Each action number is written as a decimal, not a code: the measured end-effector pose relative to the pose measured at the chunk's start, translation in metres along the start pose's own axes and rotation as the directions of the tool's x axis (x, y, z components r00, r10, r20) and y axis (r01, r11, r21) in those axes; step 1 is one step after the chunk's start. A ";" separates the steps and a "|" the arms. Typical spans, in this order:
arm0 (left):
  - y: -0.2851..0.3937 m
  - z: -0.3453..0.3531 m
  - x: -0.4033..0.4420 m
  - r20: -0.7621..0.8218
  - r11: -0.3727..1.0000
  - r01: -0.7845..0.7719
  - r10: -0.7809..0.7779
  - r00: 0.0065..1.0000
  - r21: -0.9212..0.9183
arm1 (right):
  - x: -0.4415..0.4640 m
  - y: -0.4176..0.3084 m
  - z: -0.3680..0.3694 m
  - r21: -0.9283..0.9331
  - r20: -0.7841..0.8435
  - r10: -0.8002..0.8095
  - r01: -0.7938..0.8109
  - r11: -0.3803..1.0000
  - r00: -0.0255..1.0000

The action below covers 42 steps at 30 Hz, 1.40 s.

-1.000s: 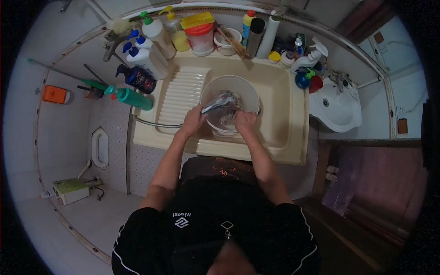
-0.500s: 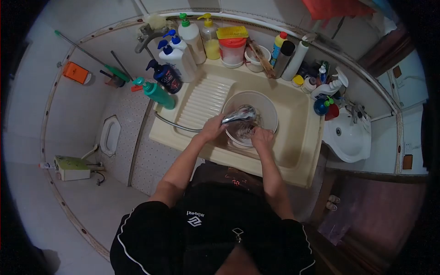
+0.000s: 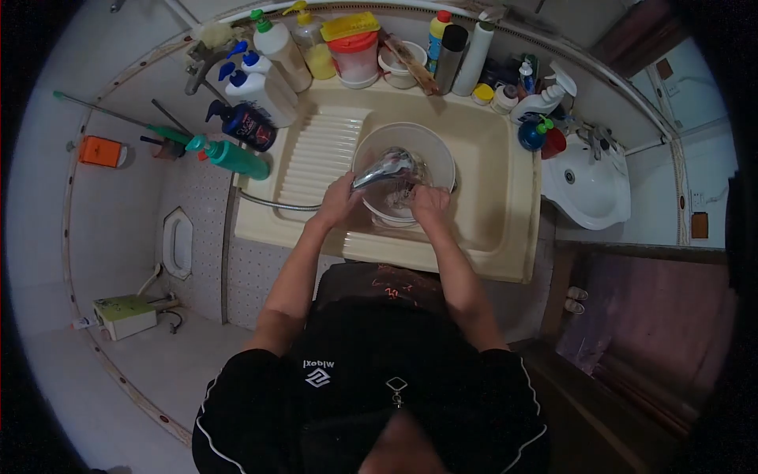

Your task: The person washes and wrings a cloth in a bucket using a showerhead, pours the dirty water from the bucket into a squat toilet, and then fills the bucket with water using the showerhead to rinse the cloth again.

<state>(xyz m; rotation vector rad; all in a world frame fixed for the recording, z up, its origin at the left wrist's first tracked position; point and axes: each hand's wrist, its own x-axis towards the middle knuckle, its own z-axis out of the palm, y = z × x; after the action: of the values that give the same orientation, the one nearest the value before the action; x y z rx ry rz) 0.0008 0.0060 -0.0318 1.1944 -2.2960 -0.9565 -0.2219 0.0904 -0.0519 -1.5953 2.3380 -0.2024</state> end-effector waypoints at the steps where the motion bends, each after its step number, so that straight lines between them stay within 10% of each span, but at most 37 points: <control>1: -0.001 0.001 -0.001 0.006 1.000 0.001 -0.001 1.000 0.001 | -0.001 0.001 0.000 0.010 -0.011 -0.019 0.019 1.000 1.000; 42: 0.008 -0.002 -0.001 0.018 0.994 0.038 -0.040 0.999 0.106 | 0.000 0.002 0.003 0.008 -0.108 -0.079 0.081 0.997 0.991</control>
<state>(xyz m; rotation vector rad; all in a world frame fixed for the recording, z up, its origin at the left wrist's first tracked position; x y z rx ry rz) -0.0018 0.0090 -0.0245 1.2816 -2.3732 -0.8736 -0.2224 0.0912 -0.0549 -1.7136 2.3483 -0.3283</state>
